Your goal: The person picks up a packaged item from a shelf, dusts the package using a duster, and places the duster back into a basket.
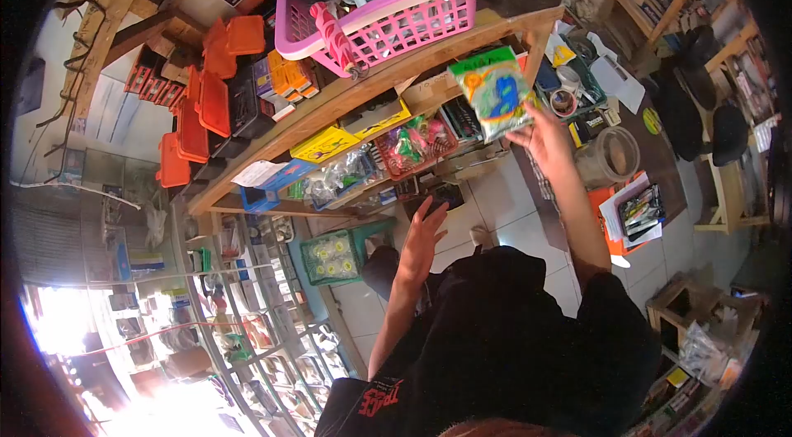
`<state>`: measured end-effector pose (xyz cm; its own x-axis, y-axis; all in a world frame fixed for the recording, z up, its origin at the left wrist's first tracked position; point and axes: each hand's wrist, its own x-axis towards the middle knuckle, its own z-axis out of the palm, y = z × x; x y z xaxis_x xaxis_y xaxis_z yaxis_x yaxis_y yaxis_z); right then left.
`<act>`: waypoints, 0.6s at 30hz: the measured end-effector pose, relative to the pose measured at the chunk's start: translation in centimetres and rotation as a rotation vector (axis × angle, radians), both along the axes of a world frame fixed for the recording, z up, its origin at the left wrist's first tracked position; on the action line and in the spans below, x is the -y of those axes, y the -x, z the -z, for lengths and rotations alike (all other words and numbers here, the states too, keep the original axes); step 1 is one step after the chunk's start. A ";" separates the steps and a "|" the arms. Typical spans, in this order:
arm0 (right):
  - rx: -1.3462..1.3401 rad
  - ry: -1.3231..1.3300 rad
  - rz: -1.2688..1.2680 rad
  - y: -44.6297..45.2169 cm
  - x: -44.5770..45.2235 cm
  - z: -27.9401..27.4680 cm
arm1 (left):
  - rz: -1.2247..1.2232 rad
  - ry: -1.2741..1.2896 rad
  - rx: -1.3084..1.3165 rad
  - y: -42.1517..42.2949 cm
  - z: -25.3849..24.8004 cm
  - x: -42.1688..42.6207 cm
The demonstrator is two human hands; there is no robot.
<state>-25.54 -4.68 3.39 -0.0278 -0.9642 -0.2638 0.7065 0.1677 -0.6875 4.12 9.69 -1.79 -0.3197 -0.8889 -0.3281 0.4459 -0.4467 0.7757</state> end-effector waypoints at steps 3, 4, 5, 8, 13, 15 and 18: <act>0.041 -0.007 0.030 2.3 4.1 0.8 | 0.021 -0.026 0.012 -0.8 1.3 -1.3; 0.053 -0.014 0.036 2.8 5.4 1.1 | 0.017 -0.028 0.007 -0.9 1.4 -1.6; 0.138 -0.011 0.024 3.3 6.7 1.0 | 0.011 -0.029 0.002 -1.1 1.4 -2.0; 0.352 -0.004 -0.014 3.9 10.0 0.6 | -0.032 -0.069 -0.051 -1.3 1.5 -2.5; 0.287 -0.164 0.074 3.3 15.1 1.1 | -0.081 -0.107 -0.116 -1.2 1.5 -2.8; 0.267 -0.258 0.096 2.4 16.0 0.3 | -0.085 -0.107 -0.130 -1.0 1.3 -2.9; 0.170 -0.209 0.100 2.3 18.0 2.6 | -0.089 -0.100 -0.135 -0.8 1.3 -3.0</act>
